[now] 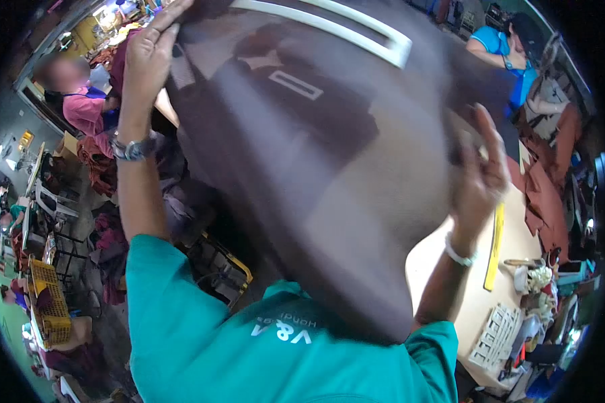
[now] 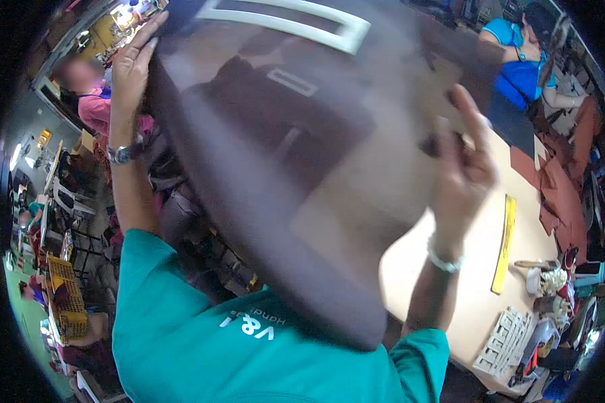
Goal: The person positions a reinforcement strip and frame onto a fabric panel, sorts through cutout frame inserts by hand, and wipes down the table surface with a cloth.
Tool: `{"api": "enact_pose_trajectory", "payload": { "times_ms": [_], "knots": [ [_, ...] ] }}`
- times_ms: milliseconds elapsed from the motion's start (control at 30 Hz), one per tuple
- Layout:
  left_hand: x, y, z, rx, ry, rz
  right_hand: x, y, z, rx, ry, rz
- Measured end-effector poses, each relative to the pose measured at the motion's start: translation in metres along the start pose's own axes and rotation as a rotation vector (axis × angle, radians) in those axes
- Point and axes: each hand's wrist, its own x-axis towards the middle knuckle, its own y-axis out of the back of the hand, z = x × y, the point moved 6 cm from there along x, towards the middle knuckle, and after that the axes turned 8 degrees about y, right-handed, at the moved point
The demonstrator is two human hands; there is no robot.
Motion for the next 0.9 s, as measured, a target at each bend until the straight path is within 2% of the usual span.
{"api": "enact_pose_trajectory", "payload": {
  "times_ms": [33,67,100,133,167,200,233,300,367,567,600,700,767,900],
  "knots": [
    [0.005,0.009,-0.011,0.098,-0.049,0.035,0.003,-0.002,0.001,0.011,0.015,0.003],
    [0.008,0.018,-0.024,0.144,-0.026,0.048,0.001,-0.023,0.016,0.194,-0.031,0.017],
    [0.018,0.033,-0.066,0.216,0.036,0.013,0.004,-0.064,0.034,0.137,-0.108,-0.021],
    [0.015,0.036,-0.092,0.283,0.095,-0.001,0.004,-0.085,0.044,0.026,0.002,-0.083],
    [0.014,0.036,-0.113,0.354,0.147,-0.010,0.001,-0.107,0.053,-0.021,-0.069,-0.124],
    [0.009,0.032,-0.127,0.424,0.128,0.019,-0.006,-0.127,0.067,-0.031,-0.158,-0.186],
    [0.001,0.023,-0.139,0.508,0.118,0.001,-0.010,-0.141,0.076,-0.178,-0.073,-0.236],
    [-0.011,0.006,-0.165,0.513,0.238,-0.061,-0.019,-0.162,0.093,-0.234,-0.153,-0.326],
    [-0.024,-0.022,-0.184,0.531,0.223,-0.130,-0.028,-0.168,0.109,-0.309,-0.217,-0.398],
    [-0.037,-0.122,-0.232,0.505,0.156,-0.229,-0.039,-0.151,0.168,-0.404,-0.256,-0.344],
    [-0.035,-0.139,-0.242,0.448,0.202,-0.271,-0.038,-0.147,0.174,-0.412,-0.279,-0.323],
    [-0.036,-0.182,-0.247,0.651,0.302,-0.423,-0.039,-0.139,0.200,-0.445,-0.304,-0.312],
    [-0.043,-0.205,-0.256,0.730,0.394,-0.379,-0.045,-0.137,0.214,-0.463,-0.376,-0.351],
    [-0.062,-0.255,-0.235,0.409,0.498,-0.456,-0.055,-0.143,0.211,-0.493,-0.394,-0.373]
  ]
}}
